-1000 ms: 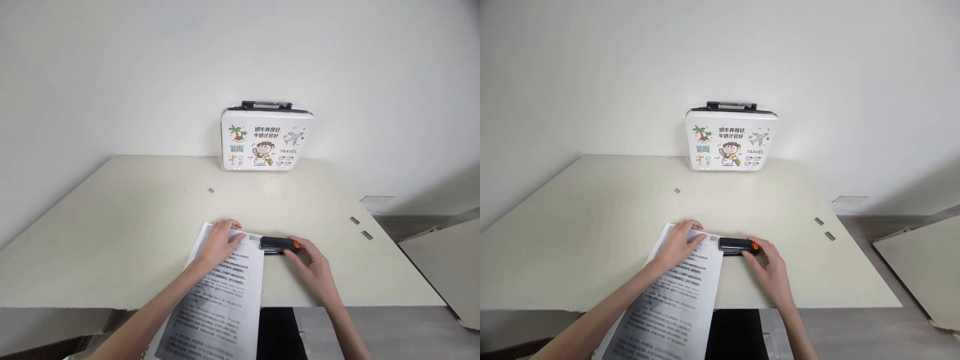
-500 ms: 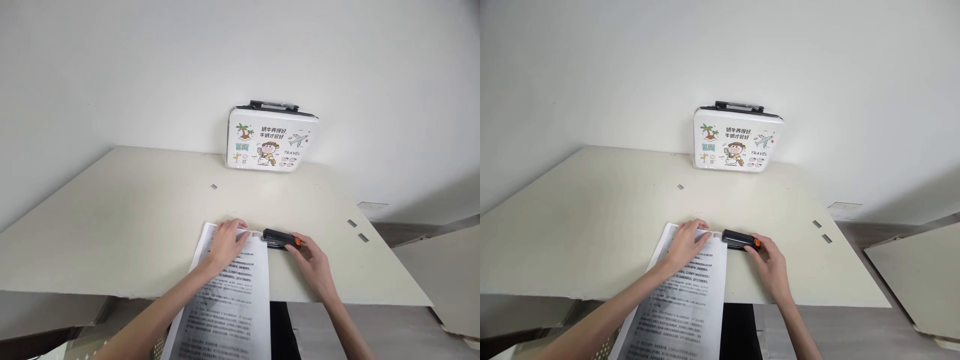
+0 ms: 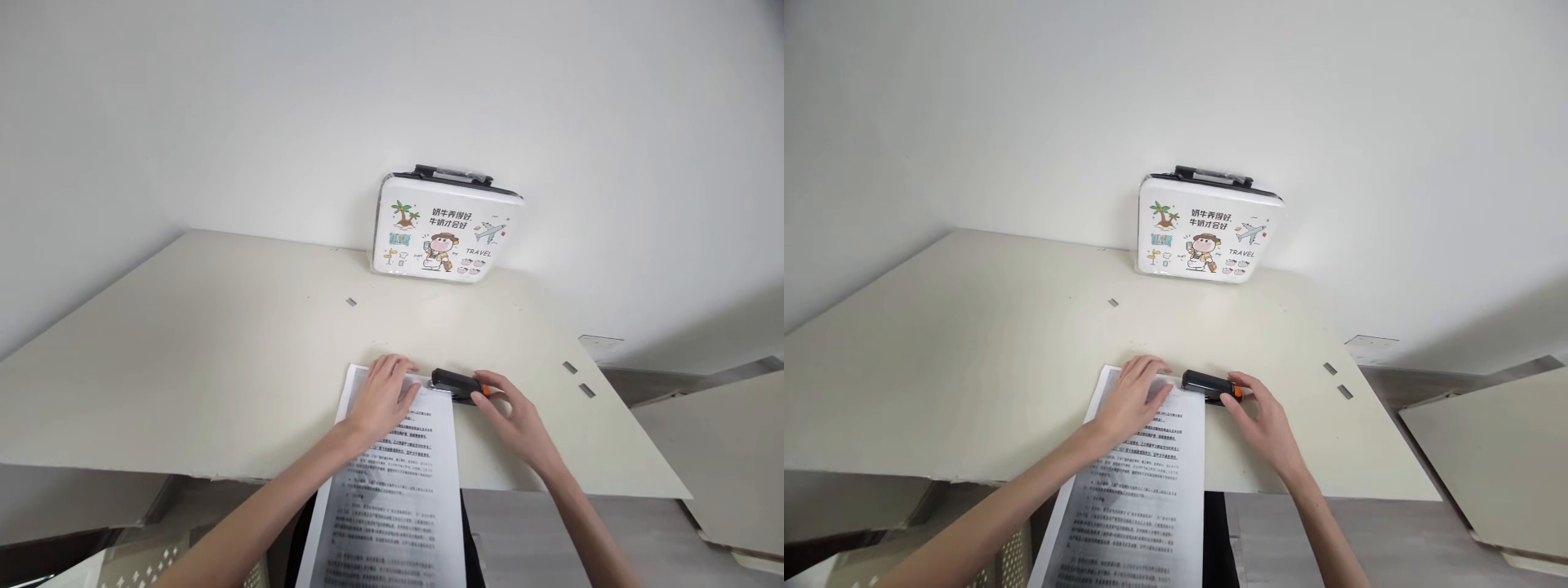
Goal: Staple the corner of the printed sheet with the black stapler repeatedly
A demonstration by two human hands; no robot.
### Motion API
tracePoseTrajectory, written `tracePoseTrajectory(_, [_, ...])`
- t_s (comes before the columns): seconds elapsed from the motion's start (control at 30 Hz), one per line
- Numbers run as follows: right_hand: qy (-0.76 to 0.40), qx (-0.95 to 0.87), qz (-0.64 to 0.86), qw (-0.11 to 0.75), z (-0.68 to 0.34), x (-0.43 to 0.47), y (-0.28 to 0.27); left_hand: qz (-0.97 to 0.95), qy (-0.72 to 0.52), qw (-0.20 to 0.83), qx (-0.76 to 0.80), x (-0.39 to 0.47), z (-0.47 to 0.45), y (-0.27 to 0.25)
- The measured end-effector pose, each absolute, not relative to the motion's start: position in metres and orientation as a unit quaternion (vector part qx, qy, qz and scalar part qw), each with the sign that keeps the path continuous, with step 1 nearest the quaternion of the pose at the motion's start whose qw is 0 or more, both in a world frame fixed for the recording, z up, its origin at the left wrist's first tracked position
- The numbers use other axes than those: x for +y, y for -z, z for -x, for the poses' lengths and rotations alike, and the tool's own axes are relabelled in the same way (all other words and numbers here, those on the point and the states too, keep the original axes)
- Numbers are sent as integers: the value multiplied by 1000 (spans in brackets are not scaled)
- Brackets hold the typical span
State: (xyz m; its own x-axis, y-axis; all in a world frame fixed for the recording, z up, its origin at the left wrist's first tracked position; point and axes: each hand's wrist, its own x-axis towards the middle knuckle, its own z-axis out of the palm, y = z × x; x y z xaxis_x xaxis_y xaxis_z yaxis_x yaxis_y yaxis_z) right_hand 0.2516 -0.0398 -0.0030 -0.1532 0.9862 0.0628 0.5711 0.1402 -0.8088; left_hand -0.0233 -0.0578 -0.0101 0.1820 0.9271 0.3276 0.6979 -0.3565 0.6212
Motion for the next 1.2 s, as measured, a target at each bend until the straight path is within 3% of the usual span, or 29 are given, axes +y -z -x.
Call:
tracePoseTrajectory(0.23, [-309,-720,561,269,-216,-14,-24,-834,-274,154,454,-88,39,10])
tracePoseTrajectory(0.6, [-292,-779,547,98,-162,14,-41,-863,-223,82,445,-94,37,19])
tracePoseTrajectory(1.2, [-252,-793,551,65,-156,11,-40,-867,-206,86,446,-94,35,21])
